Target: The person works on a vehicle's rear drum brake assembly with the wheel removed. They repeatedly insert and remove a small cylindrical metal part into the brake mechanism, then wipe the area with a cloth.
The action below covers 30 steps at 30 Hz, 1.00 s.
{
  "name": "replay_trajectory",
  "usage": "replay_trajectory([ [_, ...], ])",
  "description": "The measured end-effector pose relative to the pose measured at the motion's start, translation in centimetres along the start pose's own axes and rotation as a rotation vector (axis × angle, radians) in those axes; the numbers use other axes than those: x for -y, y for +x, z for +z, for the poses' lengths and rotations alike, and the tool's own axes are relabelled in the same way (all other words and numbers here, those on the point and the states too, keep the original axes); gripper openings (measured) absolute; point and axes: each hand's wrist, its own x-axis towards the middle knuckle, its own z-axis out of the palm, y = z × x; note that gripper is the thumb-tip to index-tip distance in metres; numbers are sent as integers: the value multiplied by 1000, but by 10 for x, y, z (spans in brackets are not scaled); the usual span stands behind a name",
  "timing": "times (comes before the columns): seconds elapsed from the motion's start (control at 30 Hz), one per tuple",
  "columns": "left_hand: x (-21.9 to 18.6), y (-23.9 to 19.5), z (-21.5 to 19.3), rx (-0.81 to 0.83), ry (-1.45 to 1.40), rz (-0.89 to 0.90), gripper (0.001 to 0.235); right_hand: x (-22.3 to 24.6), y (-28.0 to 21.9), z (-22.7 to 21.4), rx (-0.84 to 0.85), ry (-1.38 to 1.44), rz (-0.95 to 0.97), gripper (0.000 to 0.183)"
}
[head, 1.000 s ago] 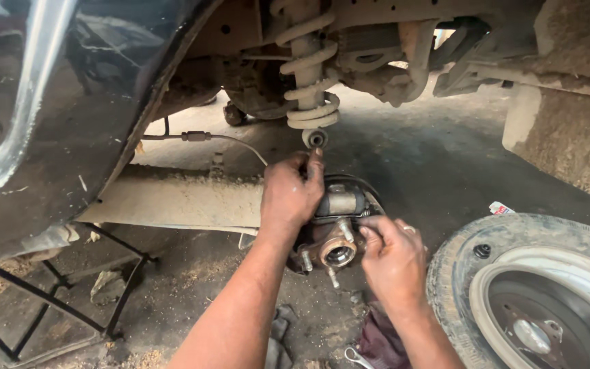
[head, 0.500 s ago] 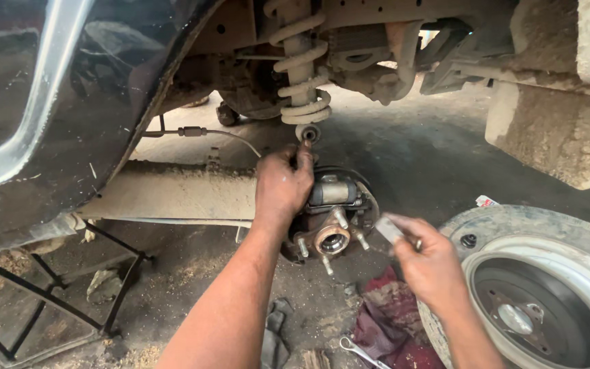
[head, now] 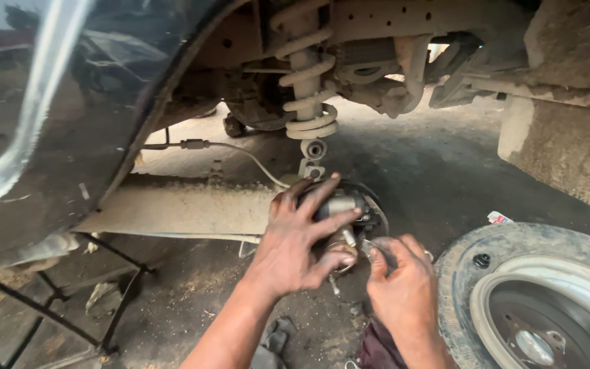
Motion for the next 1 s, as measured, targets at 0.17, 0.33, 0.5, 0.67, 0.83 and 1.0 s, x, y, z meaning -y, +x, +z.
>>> replay_trajectory([
  [0.17,5,-12,-1,71,12,51,46,21,-4,18,-66,168,-135,12],
  [0.33,9,-17,0,62,-35,15,50,23,1,4,-140,-28,-211,11],
  [0.5,14,-23,3,61,-56,-6,43,35,-2,15,-122,40,-238,10],
  [0.67,16,-23,0,74,-144,-52,47,40,-2,6,-122,-67,-247,13],
  [0.83,22,-26,0,77,-142,-30,40,53,-10,25,-95,-110,-283,12],
  [1.0,27,-25,1,72,-177,-48,38,50,-2,7,-110,-227,-250,14],
])
